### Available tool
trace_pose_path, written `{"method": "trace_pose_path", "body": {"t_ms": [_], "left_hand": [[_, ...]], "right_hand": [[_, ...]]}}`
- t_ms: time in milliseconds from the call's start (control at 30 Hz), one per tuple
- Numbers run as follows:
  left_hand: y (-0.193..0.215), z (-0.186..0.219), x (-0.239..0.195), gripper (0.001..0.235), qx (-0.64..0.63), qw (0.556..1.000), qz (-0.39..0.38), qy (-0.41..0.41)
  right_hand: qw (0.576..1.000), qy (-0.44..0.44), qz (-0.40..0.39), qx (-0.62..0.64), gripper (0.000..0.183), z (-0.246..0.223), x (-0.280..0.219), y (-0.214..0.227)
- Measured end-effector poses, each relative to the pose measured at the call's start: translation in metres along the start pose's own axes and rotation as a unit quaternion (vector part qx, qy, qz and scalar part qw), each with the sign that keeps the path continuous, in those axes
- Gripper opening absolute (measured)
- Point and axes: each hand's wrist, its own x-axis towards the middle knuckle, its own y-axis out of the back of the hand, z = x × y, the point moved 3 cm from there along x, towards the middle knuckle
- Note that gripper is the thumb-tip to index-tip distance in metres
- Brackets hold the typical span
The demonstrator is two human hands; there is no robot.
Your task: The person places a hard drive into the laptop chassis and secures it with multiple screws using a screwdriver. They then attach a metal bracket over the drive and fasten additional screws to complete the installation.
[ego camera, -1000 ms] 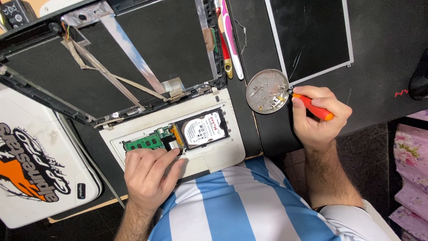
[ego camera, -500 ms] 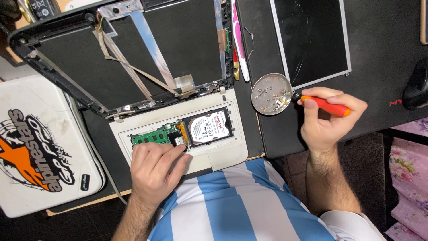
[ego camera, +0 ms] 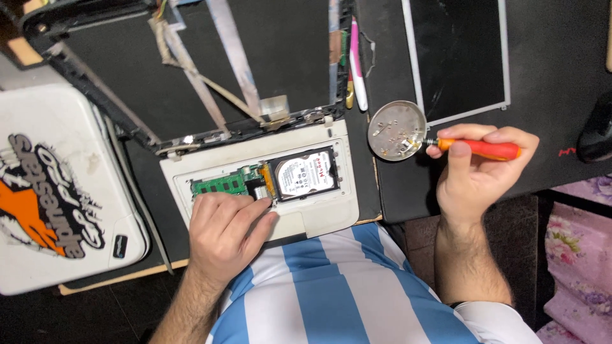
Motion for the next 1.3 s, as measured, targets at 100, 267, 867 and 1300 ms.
{"method": "trace_pose_path", "body": {"t_ms": [100, 267, 867, 1300], "left_hand": [[0.001, -0.001, -0.003, 0.017, -0.012, 1.0, 0.009, 0.0], [0.009, 0.008, 0.0, 0.021, -0.082, 0.994, 0.077, 0.011], [0.004, 0.001, -0.032, 0.018, -0.22, 0.968, 0.119, 0.022], [0.001, -0.001, -0.03, 0.013, -0.206, 0.972, 0.113, 0.025]], "right_hand": [[0.993, -0.053, -0.022, 0.103, 0.048, -0.001, -0.017, -0.015], [0.96, -0.157, -0.096, 0.211, 0.052, -0.029, -0.053, -0.072], [0.961, -0.002, -0.251, 0.116, 0.043, -0.064, -0.086, -0.14], [0.959, 0.023, -0.261, 0.104, 0.043, -0.064, -0.083, -0.14]]}}
